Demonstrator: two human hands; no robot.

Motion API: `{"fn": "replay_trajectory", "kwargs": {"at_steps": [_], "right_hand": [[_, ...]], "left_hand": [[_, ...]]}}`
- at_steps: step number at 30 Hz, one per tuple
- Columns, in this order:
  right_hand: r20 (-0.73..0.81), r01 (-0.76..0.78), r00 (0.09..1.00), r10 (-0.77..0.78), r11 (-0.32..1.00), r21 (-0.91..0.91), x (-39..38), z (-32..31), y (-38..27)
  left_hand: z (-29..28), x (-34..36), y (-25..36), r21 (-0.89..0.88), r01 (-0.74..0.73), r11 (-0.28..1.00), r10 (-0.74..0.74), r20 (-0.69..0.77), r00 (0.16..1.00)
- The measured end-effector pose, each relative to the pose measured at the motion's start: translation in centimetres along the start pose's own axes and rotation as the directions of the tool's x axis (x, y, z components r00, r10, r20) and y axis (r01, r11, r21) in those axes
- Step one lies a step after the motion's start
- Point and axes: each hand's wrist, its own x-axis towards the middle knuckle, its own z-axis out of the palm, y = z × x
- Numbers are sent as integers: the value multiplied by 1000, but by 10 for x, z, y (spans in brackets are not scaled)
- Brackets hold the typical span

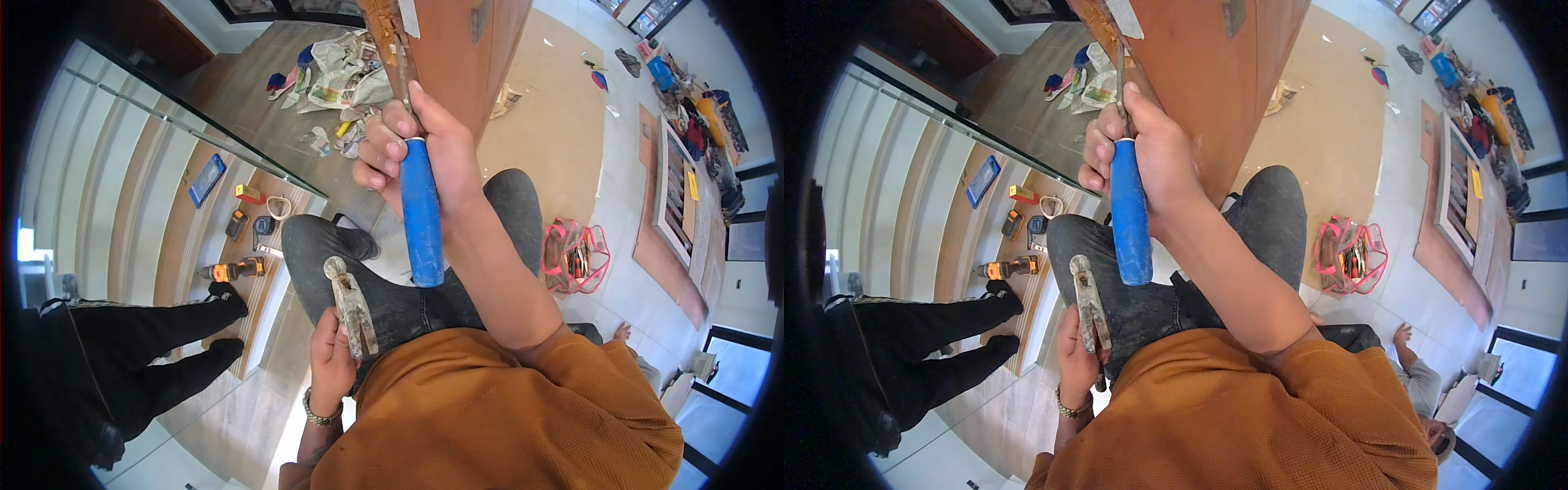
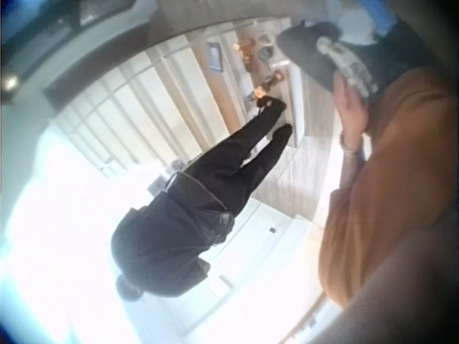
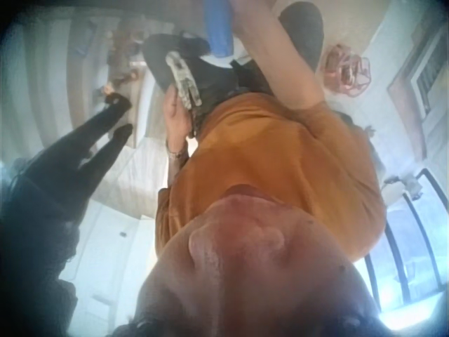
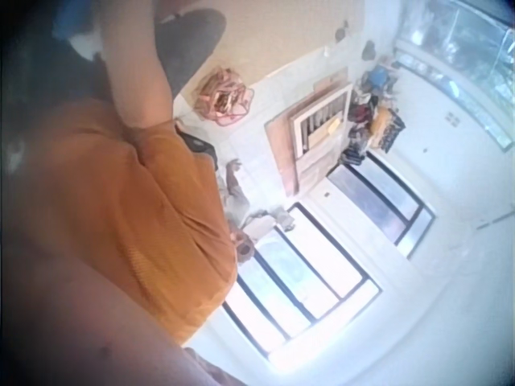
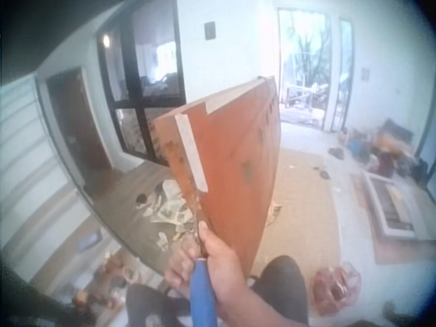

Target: The person uses a chisel and a hammer to carve a recess into the edge of a wooden door, repeatedly striking the chisel with the hammer to remove wood.

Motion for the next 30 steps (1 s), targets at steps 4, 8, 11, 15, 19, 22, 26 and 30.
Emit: {"fn": "replay_trajectory", "kwargs": {"at_steps": [4, 8, 11, 15, 19, 22, 26, 30], "right_hand": [[-23, -4, 1000, 4, 1000, -24, -2, 6, 0], [-29, -20, 999, 20, 1000, -12, -1, 8, 3], [-1, -17, 1000, 17, 1000, -18, 0, 3, -1], [48, -54, 997, 52, 998, 43, -4, 6, -9], [99, -157, 984, 147, 982, 102, -6, 8, -21], [122, -201, 974, 189, 975, 96, -5, 5, -27], [102, -182, 978, 181, 983, -6, -4, -1, -33], [181, -347, 921, 346, 937, -25, 1, -14, -64]], "left_hand": [[-2, 2, -1, 12, -31, 999, 31, 36, 999], [-2, 1, 0, 4, -31, 1000, 31, 46, 998], [-1, 1, 3, 22, -36, 999, 35, 59, 998], [0, 0, 3, 92, -75, 993, 73, 26, 997], [0, -2, 3, 76, -109, 991, 105, 45, 993], [0, -1, 2, 85, -115, 990, 111, 49, 993], [4, 0, 5, 96, -121, 988, 116, 60, 991], [3, -3, 16, 62, -82, 995, 75, 111, 991]]}}
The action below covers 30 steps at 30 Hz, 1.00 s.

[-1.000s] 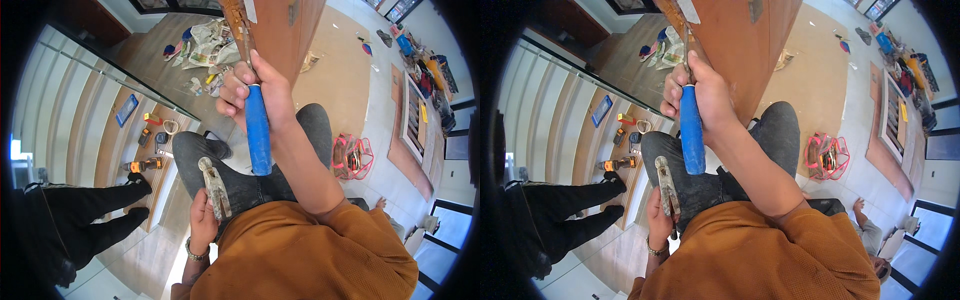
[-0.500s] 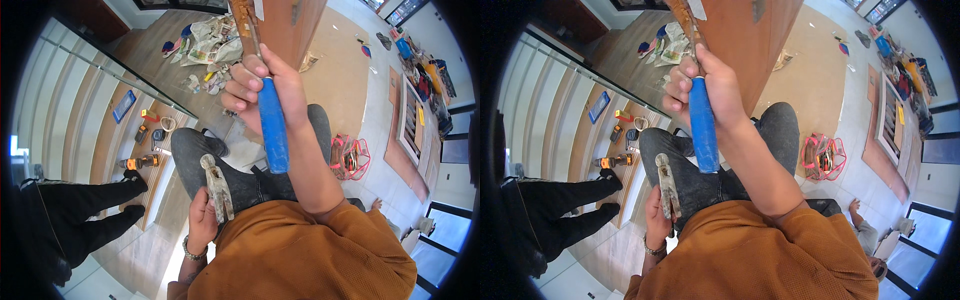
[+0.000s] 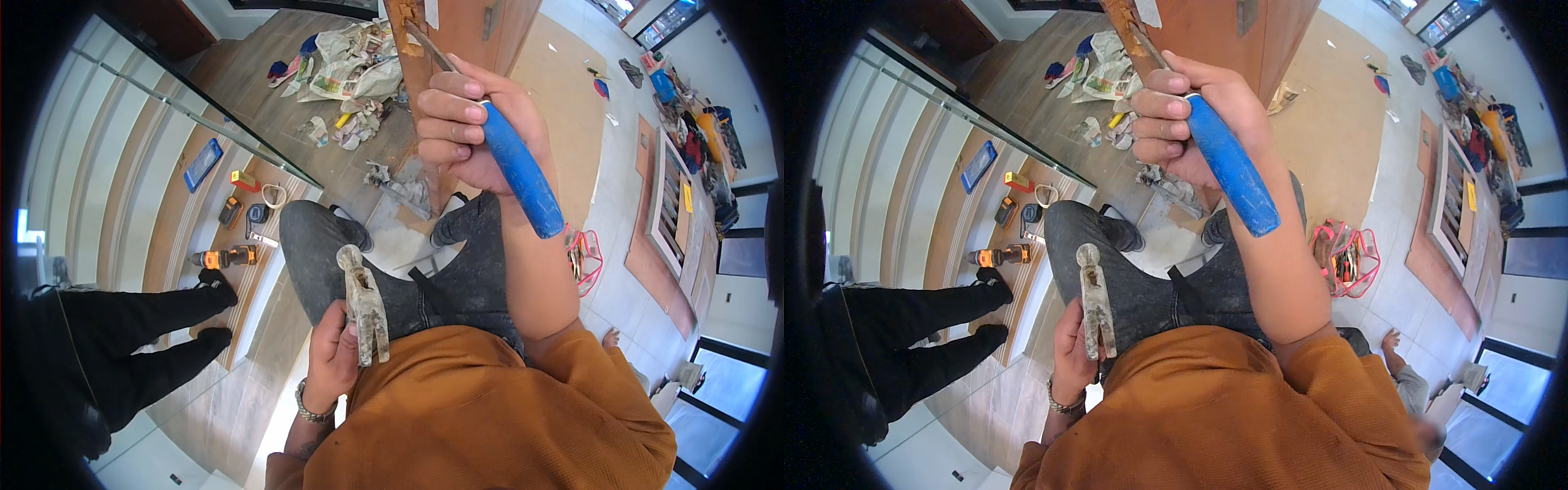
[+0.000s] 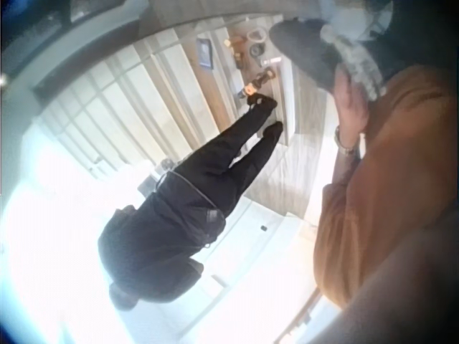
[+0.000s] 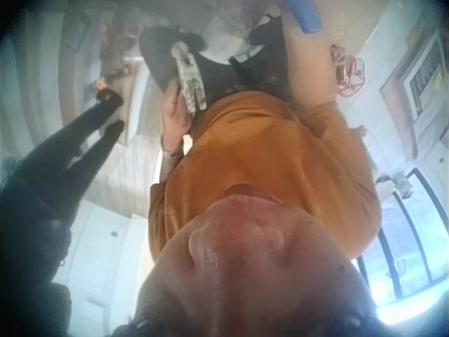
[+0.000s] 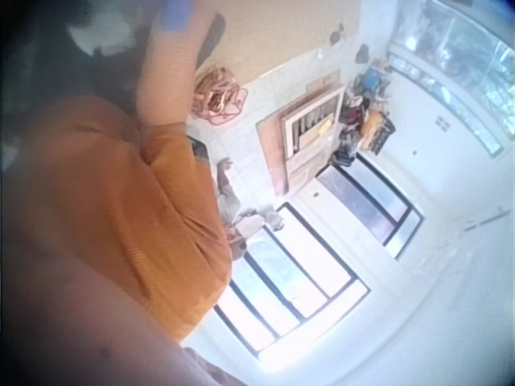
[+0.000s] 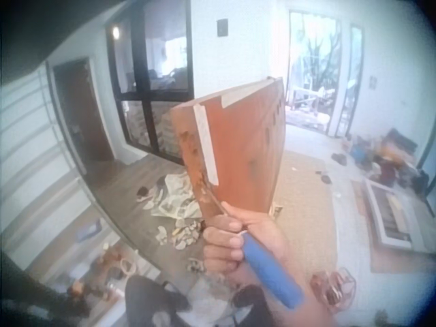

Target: The person uses a chisel and a hammer to carve a recess into the edge of a wooden door, repeatedly striking the chisel with the hammer to remove wood.

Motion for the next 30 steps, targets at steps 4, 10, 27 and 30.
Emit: {"fn": "replay_trajectory", "kwargs": {"at_steps": [4, 10, 27, 30], "right_hand": [[-10, -23, 1000, 23, 1000, -7, -1, 2, -2], [-27, 23, 999, -23, 1000, 1, 0, 8, 4], [-105, -29, 994, 21, 997, -77, -2, 18, -2], [-75, -21, 997, 15, 997, -70, -2, 18, -2]], "left_hand": [[6, 2, 9, -2, 4, 1000, -4, 41, 999], [44, 18, 58, 533, -578, 618, 416, 402, 816], [96, 36, 92, 482, -582, 655, 419, 410, 810], [106, 25, 90, 287, -853, 437, 577, 638, 510]]}}
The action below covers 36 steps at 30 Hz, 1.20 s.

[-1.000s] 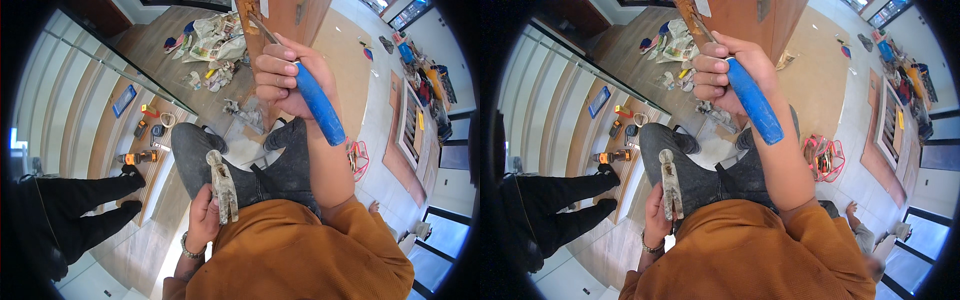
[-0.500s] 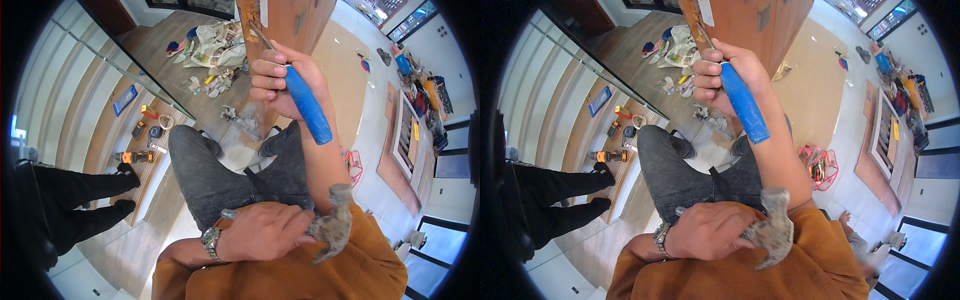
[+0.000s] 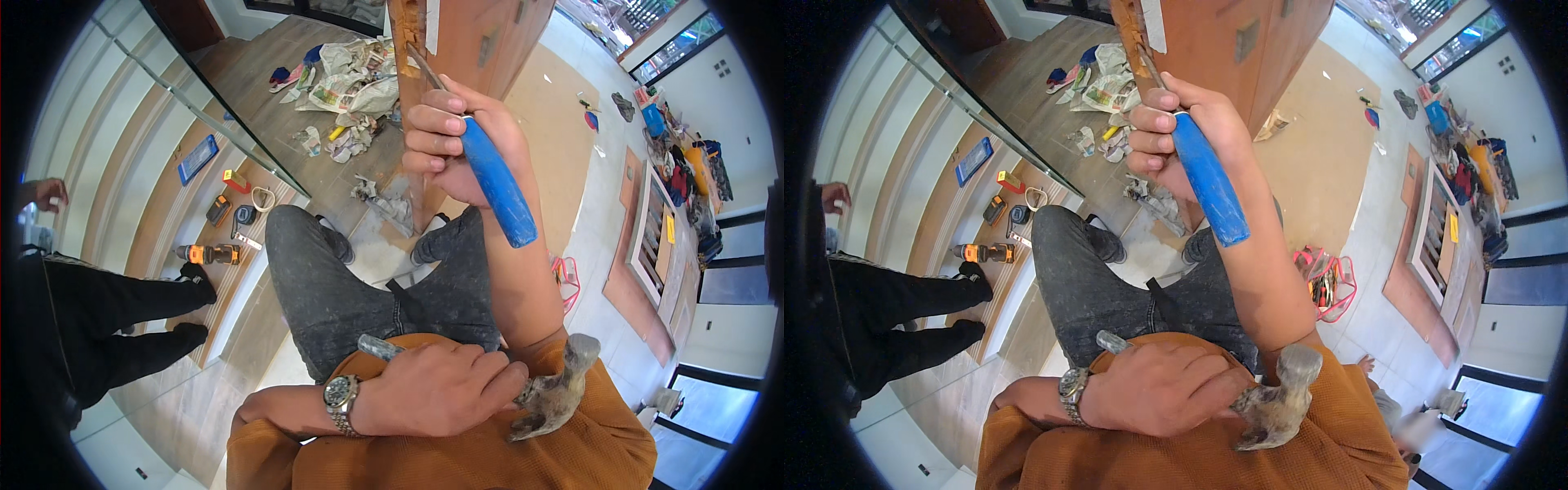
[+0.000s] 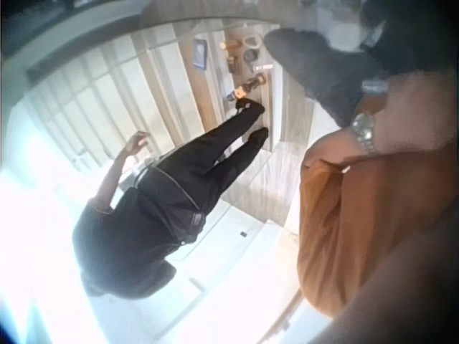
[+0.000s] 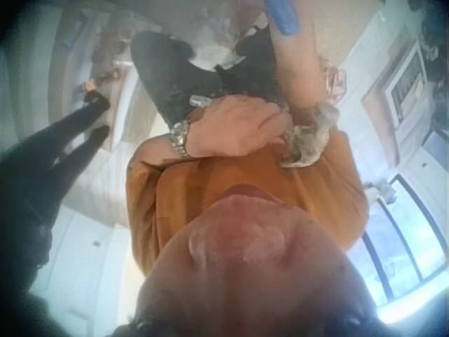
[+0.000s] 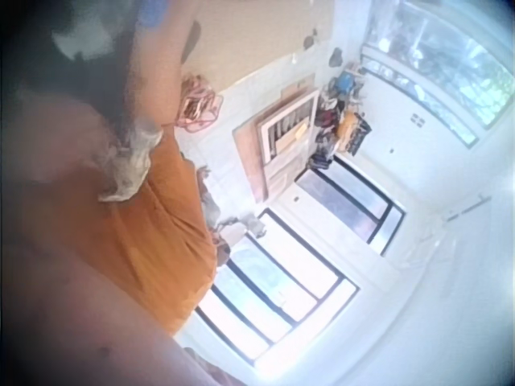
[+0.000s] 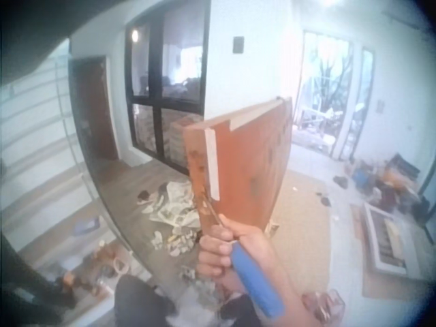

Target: The person uses a chisel and a hammer to carve a recess into the edge of a wooden door, repeatedly striking the chisel with the hammer to remove wood.

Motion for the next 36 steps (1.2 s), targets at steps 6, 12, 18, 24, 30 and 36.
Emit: {"fn": "replay_trajectory", "kwargs": {"at_steps": [6, 12, 18, 24, 30, 36], "right_hand": [[12, -3, 1000, 3, 1000, 14, 1, -1, 1], [45, -19, 999, 17, 999, 31, 2, -7, -4], [53, -26, 998, 24, 999, 44, 1, -4, -1], [37, -59, 998, 59, 998, -7, 0, -6, -9], [-25, -155, 988, 153, 985, -76, 1, -11, -21], [-94, -280, 960, 264, 908, -313, -9, -10, -33]], "left_hand": [[-2, 14, -15, 9, 190, 982, -189, -58, 980], [0, 8, -31, -42, 262, 964, -266, -150, 952], [0, 6, -11, 55, 64, 996, -66, 32, 997], [-15, -5, -29, -41, 258, 965, -258, 7, 966], [-7, -38, -33, -204, 404, 892, -407, 30, 913], [-12, -76, -42, -333, 585, 739, -627, -22, 779]]}}
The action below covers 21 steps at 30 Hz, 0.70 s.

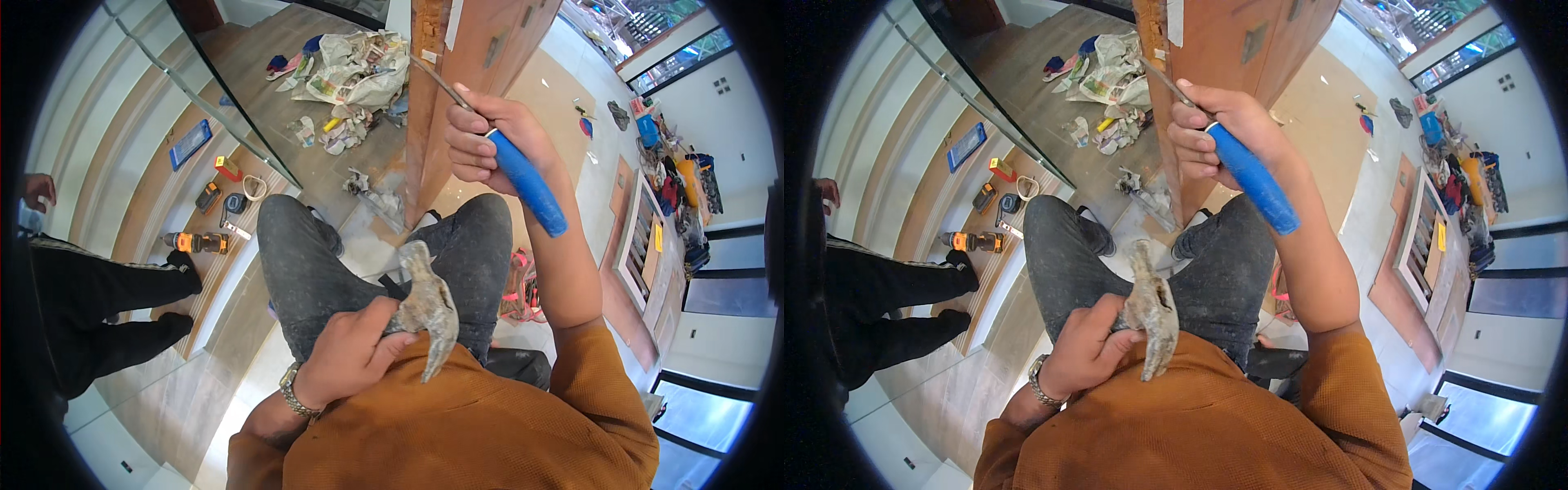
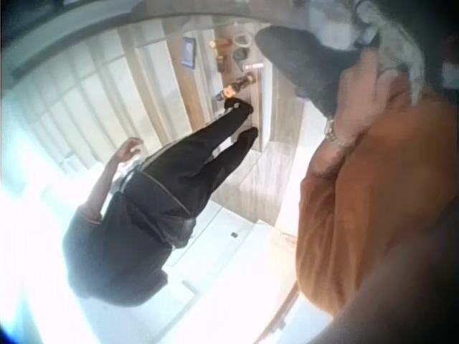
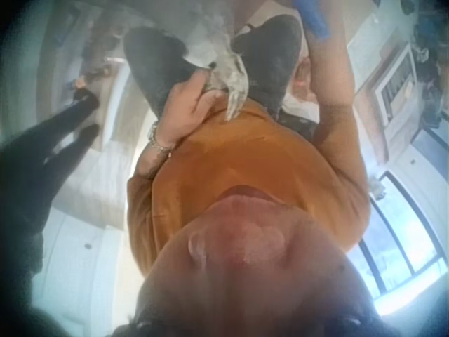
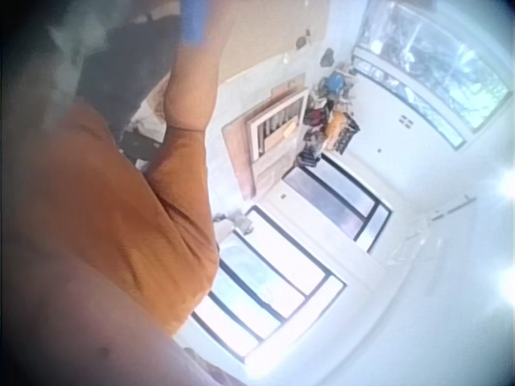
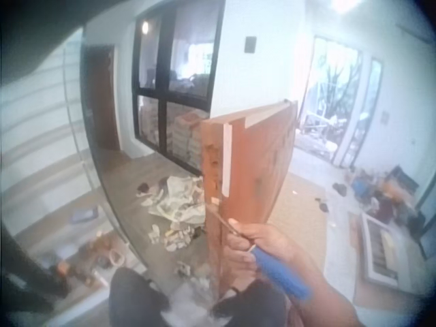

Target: The person uses a chisel and a hammer to carve a recess into the edge of a wooden door, repeatedly striking the chisel with the hammer to remove wood.

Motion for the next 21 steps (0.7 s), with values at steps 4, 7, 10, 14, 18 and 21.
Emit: {"fn": "replay_trajectory", "kwargs": {"at_steps": [4, 7, 10, 14, 18, 21], "right_hand": [[-162, 283, 939, -305, 948, -146, 6, 19, 19], [-279, 379, 873, -400, 917, -128, 20, 37, 36], [-329, 487, 812, -482, 870, -73, 40, 44, 54], [-429, 609, 702, -569, 791, -52, 65, 54, 67], [-441, 665, 670, -597, 746, 2, 76, 65, 68], [-359, 630, 753, -552, 762, 150, 65, 61, 61]], "left_hand": [[-5, -6, -9, 2, -11, 1000, 12, -58, 998], [-6, -8, -7, -30, 15, 999, -17, -63, 998], [-7, -9, -8, -49, 23, 999, -25, -39, 999], [-9, -9, -10, -28, 3, 1000, -4, -31, 1000], [-13, -14, -10, -42, 4, 999, -5, -38, 999], [-14, -18, -11, -67, 10, 998, -14, -57, 998]]}}
